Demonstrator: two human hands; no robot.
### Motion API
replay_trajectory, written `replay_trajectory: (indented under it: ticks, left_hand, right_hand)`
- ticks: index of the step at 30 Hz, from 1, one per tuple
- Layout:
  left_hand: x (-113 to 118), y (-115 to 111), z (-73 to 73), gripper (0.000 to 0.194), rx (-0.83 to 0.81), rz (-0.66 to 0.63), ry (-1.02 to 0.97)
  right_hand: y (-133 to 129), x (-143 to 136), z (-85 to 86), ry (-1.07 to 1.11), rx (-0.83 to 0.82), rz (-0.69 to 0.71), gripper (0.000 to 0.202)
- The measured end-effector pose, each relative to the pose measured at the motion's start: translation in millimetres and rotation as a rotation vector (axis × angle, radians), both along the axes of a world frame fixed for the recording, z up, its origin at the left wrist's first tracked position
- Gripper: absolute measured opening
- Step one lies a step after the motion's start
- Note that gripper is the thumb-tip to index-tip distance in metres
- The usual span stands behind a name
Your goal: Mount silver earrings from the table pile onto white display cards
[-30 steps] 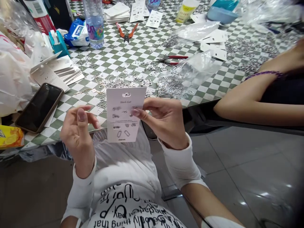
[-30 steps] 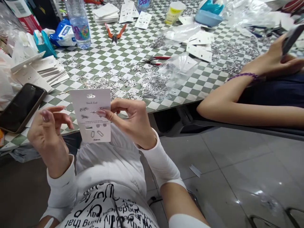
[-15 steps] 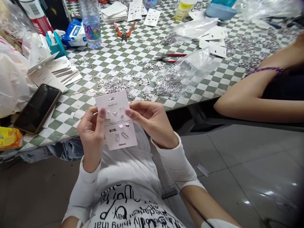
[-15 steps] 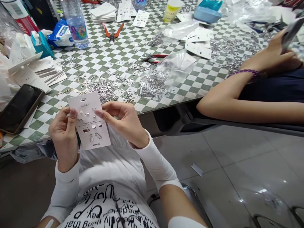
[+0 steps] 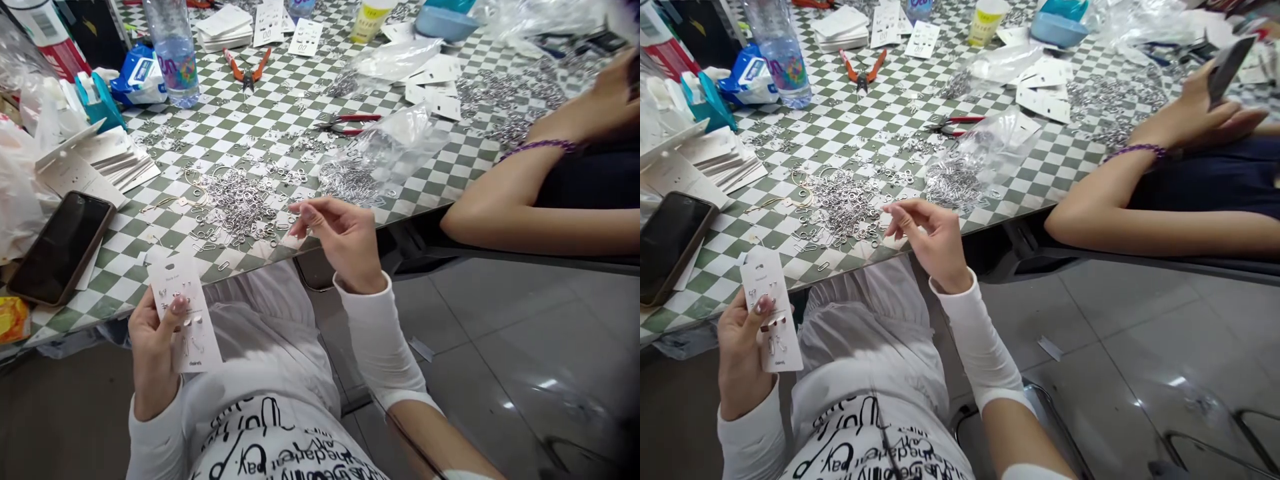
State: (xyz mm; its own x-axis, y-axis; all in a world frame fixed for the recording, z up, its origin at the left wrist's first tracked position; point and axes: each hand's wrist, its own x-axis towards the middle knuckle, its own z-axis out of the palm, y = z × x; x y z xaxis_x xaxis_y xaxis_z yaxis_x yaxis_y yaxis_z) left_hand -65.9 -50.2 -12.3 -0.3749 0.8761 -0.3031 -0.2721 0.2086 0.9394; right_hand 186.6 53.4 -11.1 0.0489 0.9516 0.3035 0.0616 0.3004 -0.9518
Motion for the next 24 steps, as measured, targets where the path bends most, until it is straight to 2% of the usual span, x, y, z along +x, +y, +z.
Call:
replay_trajectory:
  ticks: [3, 7, 9, 11, 14, 16, 18, 19, 21, 23, 24]
  left_hand:
    - [-1.6, 1.1, 0.3, 0.043, 0.015, 0.006, 0.017]
    - [3.6, 5.3, -2.9, 0.037, 0.067, -0.015, 0.087]
    - [5.5, 6.6, -5.1, 0.035, 0.102, -0.039, 0.128]
    - [6.6, 6.8, -6.5, 0.035, 0.147, -0.078, 0.174]
    - [11.0, 5.6, -5.0, 0.035, 0.232, -0.171, 0.255]
    - [20.1, 4.9, -0.1, 0.034, 0.306, -0.278, 0.256]
    - [35.4, 5.1, 8.3, 0.031, 0.397, -0.388, 0.159]
    - [44.5, 5.8, 13.6, 0.026, 0.476, -0.388, 0.072]
    - [61.0, 8.9, 25.2, 0.02, 0.535, -0.404, 0.0]
    - [69.3, 15.1, 35.5, 0.019, 0.508, -0.372, 0.017]
    - [68.8, 19.4, 39.2, 0.026, 0.439, -0.384, 0.04]
  right_hand:
    - [17.0, 10.8, -4.1, -0.102, 0.065, -0.065, 0.016]
    - [29.2, 7.8, -10.6, -0.278, 0.242, -0.081, 0.007]
    - [31.6, 2.4, -13.8, -0.387, 0.346, -0.028, 0.013]
    - [32.5, -1.4, -17.6, -0.513, 0.417, 0.083, 0.019]
    - [32.5, -0.2, -23.9, -0.679, 0.436, 0.194, 0.02]
    - [32.5, 4.1, -27.0, -0.703, 0.397, 0.143, 0.015]
    - [33.0, 8.1, -28.1, -0.653, 0.356, 0.049, 0.008]
    - [33.4, 9.3, -28.0, -0.621, 0.336, 0.014, 0.006]
    - [34.1, 10.4, -26.9, -0.571, 0.305, -0.035, 0.005]
    - [34.0, 10.8, -25.1, -0.544, 0.285, -0.073, 0.006]
    - [33.6, 11.3, -24.0, -0.543, 0.284, -0.085, 0.006]
